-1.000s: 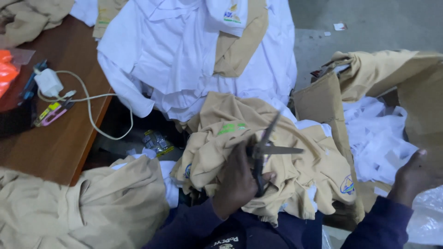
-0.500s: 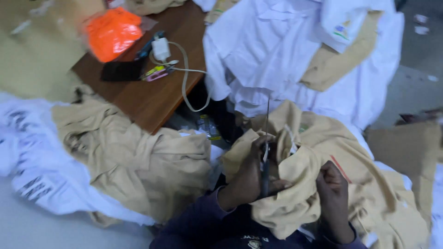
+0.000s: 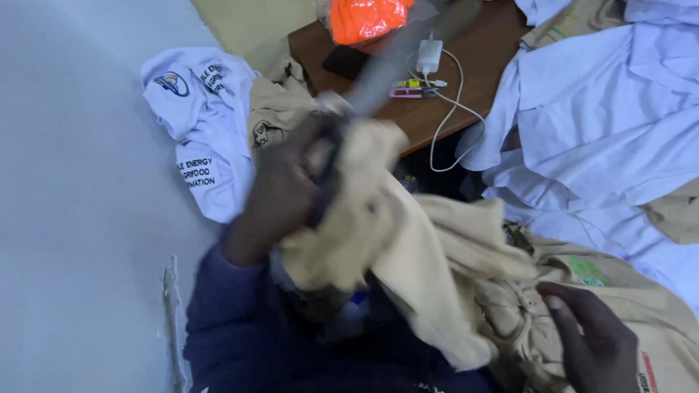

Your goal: Using scissors to cut out white fabric patches or labels from tan-colored garments at a workstation.

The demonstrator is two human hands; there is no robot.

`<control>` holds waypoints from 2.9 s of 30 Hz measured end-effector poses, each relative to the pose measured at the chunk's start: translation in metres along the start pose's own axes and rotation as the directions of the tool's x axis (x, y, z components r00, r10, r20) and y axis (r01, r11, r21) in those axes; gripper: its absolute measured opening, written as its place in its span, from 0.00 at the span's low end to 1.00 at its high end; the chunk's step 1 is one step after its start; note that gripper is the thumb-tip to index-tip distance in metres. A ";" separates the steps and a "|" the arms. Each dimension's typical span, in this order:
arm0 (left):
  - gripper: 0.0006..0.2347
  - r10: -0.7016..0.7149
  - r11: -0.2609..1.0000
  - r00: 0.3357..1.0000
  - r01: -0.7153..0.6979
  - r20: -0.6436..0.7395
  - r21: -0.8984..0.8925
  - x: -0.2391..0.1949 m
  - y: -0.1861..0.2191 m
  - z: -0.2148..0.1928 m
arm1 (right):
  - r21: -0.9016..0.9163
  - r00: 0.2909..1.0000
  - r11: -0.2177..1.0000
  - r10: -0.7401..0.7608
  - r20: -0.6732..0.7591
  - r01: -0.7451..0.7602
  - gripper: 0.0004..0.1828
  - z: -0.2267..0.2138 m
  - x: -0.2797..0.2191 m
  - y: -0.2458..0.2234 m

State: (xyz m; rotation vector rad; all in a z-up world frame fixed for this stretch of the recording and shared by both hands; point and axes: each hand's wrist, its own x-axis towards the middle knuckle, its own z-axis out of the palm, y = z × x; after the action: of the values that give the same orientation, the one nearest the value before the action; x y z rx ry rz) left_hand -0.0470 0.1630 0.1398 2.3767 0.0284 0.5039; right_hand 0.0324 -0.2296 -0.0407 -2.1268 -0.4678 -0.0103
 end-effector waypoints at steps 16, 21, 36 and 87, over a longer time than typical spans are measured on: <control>0.18 -0.252 0.791 0.644 0.567 -0.723 0.230 0.069 -0.501 -0.045 | 0.077 0.884 0.891 0.454 -0.114 -0.448 0.13 -0.043 -0.059 0.109; 0.14 -0.362 0.911 0.848 0.410 -0.387 0.045 -0.088 -0.391 0.062 | 0.117 0.623 0.720 0.660 -0.419 -0.684 0.13 -0.074 -0.135 0.129; 0.24 0.228 0.857 0.600 0.249 0.766 -0.451 -0.036 0.057 0.410 | 0.058 0.411 0.996 0.080 -0.908 -0.066 0.20 -0.099 -0.153 0.146; 0.17 0.336 0.484 0.872 0.164 0.355 -0.860 -0.039 0.100 0.420 | 0.759 0.978 0.640 0.208 -0.018 -0.122 0.34 -0.003 -0.141 0.160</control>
State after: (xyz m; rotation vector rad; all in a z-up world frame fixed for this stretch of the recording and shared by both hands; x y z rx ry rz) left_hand 0.0581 -0.1853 -0.0965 1.3783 -0.4886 -0.0933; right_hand -0.0447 -0.3571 -0.1929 -1.3089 -0.1522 0.1559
